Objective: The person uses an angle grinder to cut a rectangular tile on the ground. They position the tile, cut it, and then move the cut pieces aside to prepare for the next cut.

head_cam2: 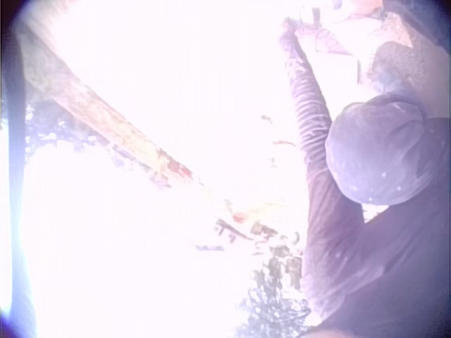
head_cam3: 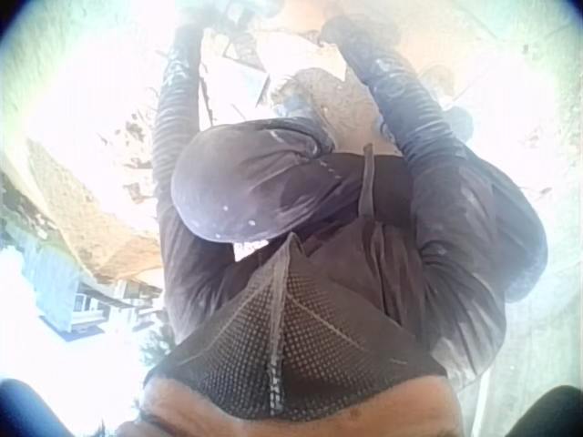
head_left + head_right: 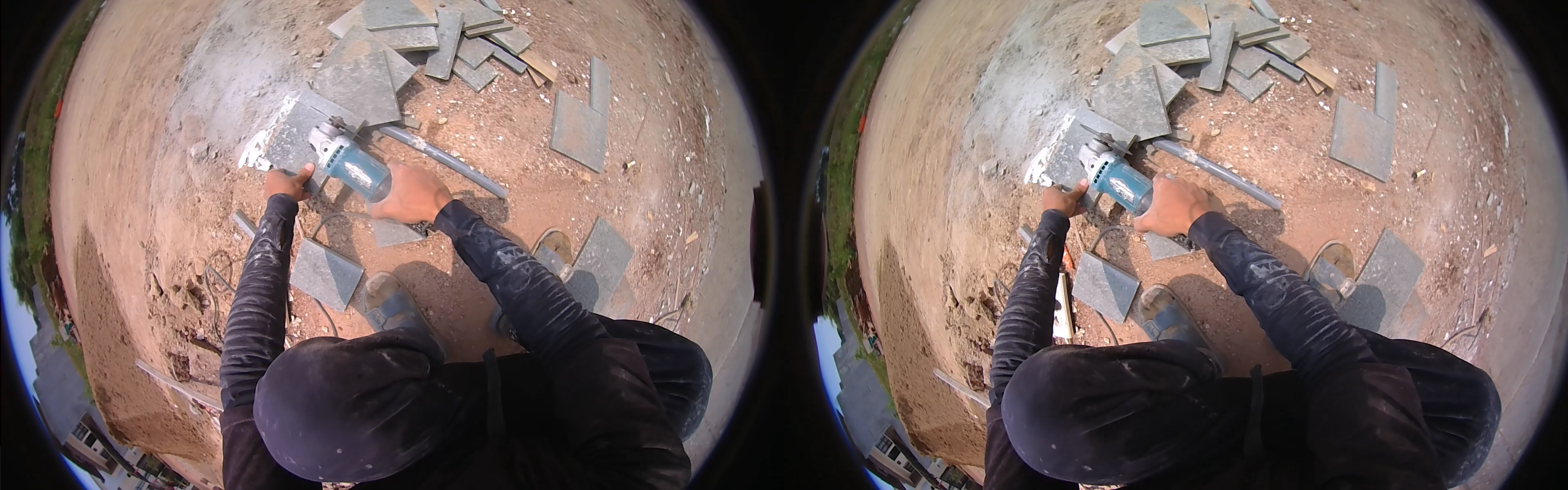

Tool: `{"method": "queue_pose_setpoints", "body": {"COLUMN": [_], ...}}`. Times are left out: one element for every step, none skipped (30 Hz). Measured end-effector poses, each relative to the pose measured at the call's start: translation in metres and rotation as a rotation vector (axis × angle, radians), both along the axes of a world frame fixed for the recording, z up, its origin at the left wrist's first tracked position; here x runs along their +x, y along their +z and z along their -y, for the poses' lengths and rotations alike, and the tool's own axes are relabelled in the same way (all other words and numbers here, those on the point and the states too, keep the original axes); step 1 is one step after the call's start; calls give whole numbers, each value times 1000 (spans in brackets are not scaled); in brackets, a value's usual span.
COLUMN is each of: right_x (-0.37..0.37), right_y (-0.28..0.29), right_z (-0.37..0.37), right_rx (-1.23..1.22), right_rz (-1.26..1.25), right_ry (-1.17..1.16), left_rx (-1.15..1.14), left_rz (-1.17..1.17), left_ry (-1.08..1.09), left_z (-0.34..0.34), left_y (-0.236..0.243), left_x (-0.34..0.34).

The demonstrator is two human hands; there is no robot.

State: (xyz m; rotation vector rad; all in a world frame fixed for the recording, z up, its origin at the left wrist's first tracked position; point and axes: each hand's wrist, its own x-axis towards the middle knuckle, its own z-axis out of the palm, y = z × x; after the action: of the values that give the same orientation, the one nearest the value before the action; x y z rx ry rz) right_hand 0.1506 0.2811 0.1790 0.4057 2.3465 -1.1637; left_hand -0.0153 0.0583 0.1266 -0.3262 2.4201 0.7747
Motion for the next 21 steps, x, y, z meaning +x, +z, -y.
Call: {"method": "queue_pose_setpoints", "body": {"right_x": [0,-1,-2,-3,-4,-5,-6,-7,-8,-8,-9,-11,-12,-13,-14,-15,-16,-16,-15,-16,-17], "right_y": [0,1,0,0,0,1,1,2,1,0,2,4,5,6,6,5,4,3,3,3,3], "right_z": [0,0,1,1,1,1,0,0,-1,-1,0,0,0,0,0,1,1,2,4,6,7], "right_rx": [2,5,6,7,8,6,4,2,3,4,3,7,11,16,20,23,30,45,59,72,54], "right_rz": [0,0,7,14,21,37,53,68,72,78,74,76,79,87,90,92,92,83,72,55,56], "right_ry": [1,1,3,5,6,12,18,24,25,25,30,37,44,52,51,53,54,34,17,6,-4], "left_rx": [-1,-1,-1,-2,-3,-3,0,3,7,6,3,1,-31,-62,-92,-110,-125,-140,-158,-186,-216], "left_rz": [0,0,0,-1,-1,-1,-1,-2,-1,3,-2,-6,-16,-22,-27,-20,-14,-8,-14,-30,-47], "left_ry": [2,5,7,11,15,18,22,26,30,25,24,23,-6,-36,-64,-72,-81,-87,-106,-120,-132], "left_z": [0,-1,-1,-2,-4,-6,-8,-10,-11,-10,-6,-2,2,6,10,13,13,13,15,18,20], "left_y": [1,3,4,5,7,9,11,13,14,11,8,4,-1,-8,-13,-19,-22,-25,-26,-28,-29], "left_x": [0,0,1,1,2,3,4,5,6,5,4,2,0,-3,-5,-6,-7,-7,-7,-8,-8]}}
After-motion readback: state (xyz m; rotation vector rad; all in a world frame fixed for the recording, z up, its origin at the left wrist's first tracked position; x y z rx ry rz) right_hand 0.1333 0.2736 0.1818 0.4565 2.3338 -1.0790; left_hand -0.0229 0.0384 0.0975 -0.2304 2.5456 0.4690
